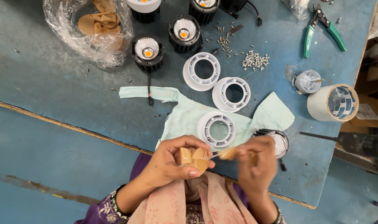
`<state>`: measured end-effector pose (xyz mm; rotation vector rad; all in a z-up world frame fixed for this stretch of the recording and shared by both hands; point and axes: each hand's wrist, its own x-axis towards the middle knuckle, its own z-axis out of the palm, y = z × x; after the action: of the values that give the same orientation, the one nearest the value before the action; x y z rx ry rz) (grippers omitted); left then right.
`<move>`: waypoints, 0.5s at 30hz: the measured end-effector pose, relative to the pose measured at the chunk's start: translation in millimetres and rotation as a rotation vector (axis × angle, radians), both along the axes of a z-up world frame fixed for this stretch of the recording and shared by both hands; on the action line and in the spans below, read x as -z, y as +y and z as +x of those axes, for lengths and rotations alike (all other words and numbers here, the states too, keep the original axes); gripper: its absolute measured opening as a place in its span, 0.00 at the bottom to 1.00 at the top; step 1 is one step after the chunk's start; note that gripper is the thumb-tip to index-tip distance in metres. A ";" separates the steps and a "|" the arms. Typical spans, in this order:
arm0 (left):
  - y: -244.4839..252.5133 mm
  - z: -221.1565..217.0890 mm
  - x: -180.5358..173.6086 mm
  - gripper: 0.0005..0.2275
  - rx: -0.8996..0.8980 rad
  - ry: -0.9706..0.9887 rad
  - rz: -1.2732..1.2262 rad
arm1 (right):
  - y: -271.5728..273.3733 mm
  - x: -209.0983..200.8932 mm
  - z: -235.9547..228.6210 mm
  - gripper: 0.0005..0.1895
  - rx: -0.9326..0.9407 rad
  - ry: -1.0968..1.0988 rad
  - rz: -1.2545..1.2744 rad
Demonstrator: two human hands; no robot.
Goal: The person assembles LED light fixtures by hand. They place small circular inserts into white plastic housings, then attach black heat-sink bodies and secure them with screws using a screwdriver.
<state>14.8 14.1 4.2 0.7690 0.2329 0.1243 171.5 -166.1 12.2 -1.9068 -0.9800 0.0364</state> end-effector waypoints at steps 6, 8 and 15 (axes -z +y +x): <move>1.4 -4.1 0.5 0.25 0.115 0.030 -0.226 | -5.4 -1.4 10.4 0.05 -0.044 0.491 0.188; 0.0 -2.4 1.6 0.25 0.127 0.061 -0.202 | -5.7 -4.7 12.9 0.04 -0.122 0.646 0.268; -1.1 -2.9 5.9 0.24 0.172 0.044 -0.250 | 2.9 -6.0 8.4 0.07 -0.294 1.082 0.458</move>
<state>11.9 13.0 -1.7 0.5401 0.2186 -0.0834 180.0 -163.2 18.2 -1.0345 -0.4302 0.8463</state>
